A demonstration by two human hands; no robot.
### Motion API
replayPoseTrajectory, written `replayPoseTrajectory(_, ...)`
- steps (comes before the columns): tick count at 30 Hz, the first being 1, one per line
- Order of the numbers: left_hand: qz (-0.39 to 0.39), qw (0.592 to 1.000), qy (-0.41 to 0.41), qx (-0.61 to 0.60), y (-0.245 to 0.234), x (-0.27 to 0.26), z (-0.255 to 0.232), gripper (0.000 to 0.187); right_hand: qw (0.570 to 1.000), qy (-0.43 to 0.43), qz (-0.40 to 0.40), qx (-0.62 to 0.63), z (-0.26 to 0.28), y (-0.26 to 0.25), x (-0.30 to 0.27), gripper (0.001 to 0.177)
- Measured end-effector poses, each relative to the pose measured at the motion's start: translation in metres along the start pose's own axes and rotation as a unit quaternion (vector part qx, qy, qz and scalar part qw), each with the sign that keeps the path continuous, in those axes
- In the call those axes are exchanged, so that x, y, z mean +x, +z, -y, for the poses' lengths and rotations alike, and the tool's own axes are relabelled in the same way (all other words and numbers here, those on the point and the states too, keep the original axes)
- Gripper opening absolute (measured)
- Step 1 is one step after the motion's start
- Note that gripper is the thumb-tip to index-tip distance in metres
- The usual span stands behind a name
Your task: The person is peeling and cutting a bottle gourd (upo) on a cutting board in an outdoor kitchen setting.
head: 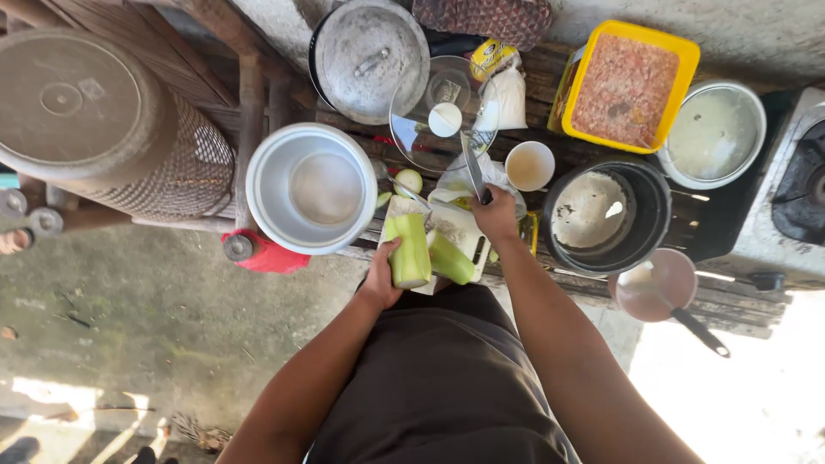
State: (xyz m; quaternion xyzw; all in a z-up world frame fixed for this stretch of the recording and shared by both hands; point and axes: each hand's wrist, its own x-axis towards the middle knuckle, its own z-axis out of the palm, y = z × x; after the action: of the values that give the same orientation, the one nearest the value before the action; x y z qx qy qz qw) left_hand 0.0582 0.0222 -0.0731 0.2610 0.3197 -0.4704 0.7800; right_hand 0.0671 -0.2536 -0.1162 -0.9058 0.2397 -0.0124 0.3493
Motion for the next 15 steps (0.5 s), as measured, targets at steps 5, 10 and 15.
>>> replayPoseTrajectory(5, 0.010, 0.995, 0.093, -0.026, 0.036, -0.005, -0.005, 0.059, 0.997, 0.015, 0.045, 0.057, -0.011, -0.028, -0.008, 0.018)
replayPoseTrajectory(10, 0.036, 0.992, 0.119, 0.020, 0.061, 0.016, -0.018, 0.058, 0.979, 0.061, 0.035, 0.189, -0.004, -0.053, 0.005, 0.011)
replayPoseTrajectory(15, 0.020, 0.996, 0.085, 0.037, 0.049, 0.053, -0.019, 0.058, 0.958, -0.044, 0.055, 0.279, 0.019, -0.070, 0.026, 0.012)
